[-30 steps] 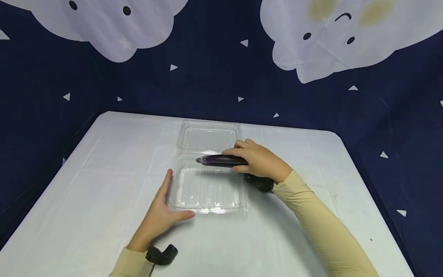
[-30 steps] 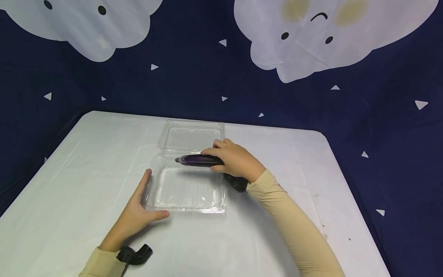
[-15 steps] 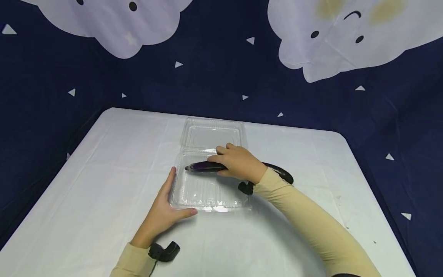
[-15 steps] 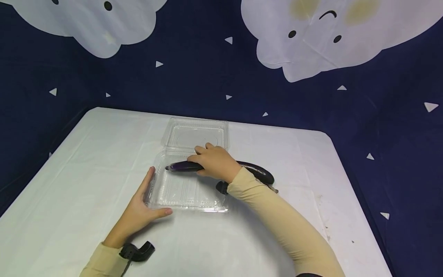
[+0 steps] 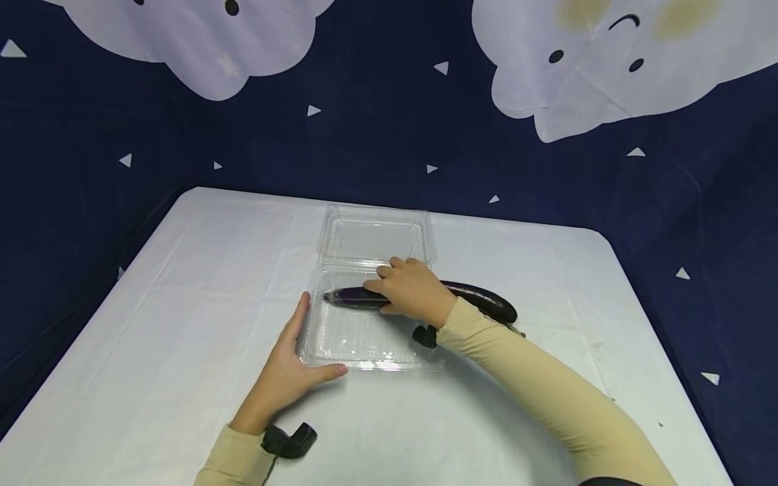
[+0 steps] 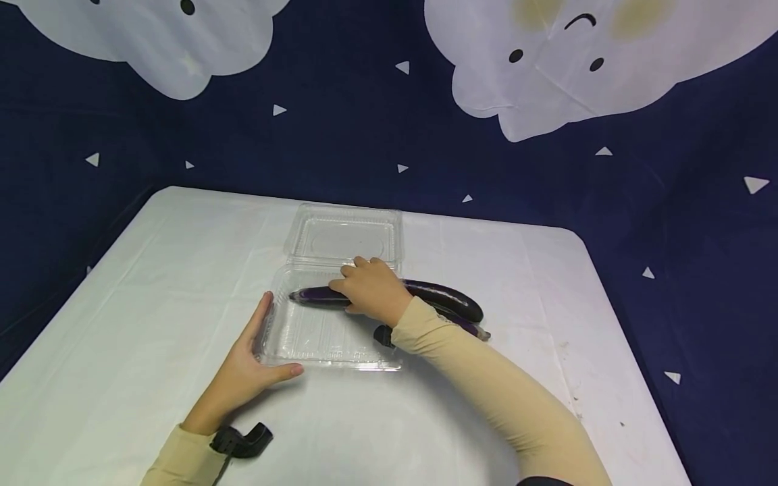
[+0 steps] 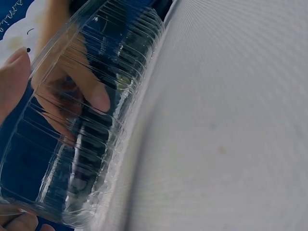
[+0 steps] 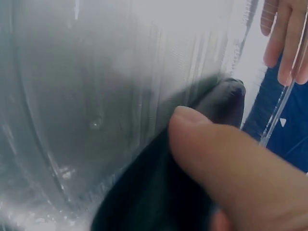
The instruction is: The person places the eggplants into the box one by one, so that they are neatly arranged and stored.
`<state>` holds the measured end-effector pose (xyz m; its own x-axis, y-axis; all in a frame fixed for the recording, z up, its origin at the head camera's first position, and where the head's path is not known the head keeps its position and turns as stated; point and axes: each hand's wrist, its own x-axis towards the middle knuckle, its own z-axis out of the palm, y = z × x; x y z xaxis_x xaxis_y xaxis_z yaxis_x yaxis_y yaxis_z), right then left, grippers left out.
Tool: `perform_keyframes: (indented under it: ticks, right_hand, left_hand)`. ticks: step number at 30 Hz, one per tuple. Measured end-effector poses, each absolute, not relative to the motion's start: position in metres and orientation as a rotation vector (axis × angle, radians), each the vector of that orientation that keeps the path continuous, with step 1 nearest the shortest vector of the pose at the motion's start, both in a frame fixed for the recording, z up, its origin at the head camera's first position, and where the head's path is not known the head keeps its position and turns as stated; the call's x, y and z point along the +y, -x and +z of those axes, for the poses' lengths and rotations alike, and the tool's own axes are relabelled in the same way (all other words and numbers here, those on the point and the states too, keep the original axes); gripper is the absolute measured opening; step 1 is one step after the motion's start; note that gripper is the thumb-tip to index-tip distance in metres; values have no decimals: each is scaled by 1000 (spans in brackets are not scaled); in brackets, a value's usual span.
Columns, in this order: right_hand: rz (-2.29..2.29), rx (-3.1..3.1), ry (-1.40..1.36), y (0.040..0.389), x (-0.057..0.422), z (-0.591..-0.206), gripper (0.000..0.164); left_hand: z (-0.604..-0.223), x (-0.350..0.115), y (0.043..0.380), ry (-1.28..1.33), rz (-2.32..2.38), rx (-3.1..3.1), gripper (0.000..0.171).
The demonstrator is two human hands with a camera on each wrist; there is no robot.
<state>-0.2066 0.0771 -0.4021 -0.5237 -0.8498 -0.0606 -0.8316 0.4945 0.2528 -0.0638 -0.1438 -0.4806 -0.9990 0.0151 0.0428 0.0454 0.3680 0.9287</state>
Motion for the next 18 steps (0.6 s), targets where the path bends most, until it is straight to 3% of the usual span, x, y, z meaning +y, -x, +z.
perform_keyframes:
  ticks: [18]
  right_hand:
    - [-22, -2722, -1460, 204, 96, -383, 54]
  left_hand:
    - [-479, -143, 63, 65, -1757, -2562, 130]
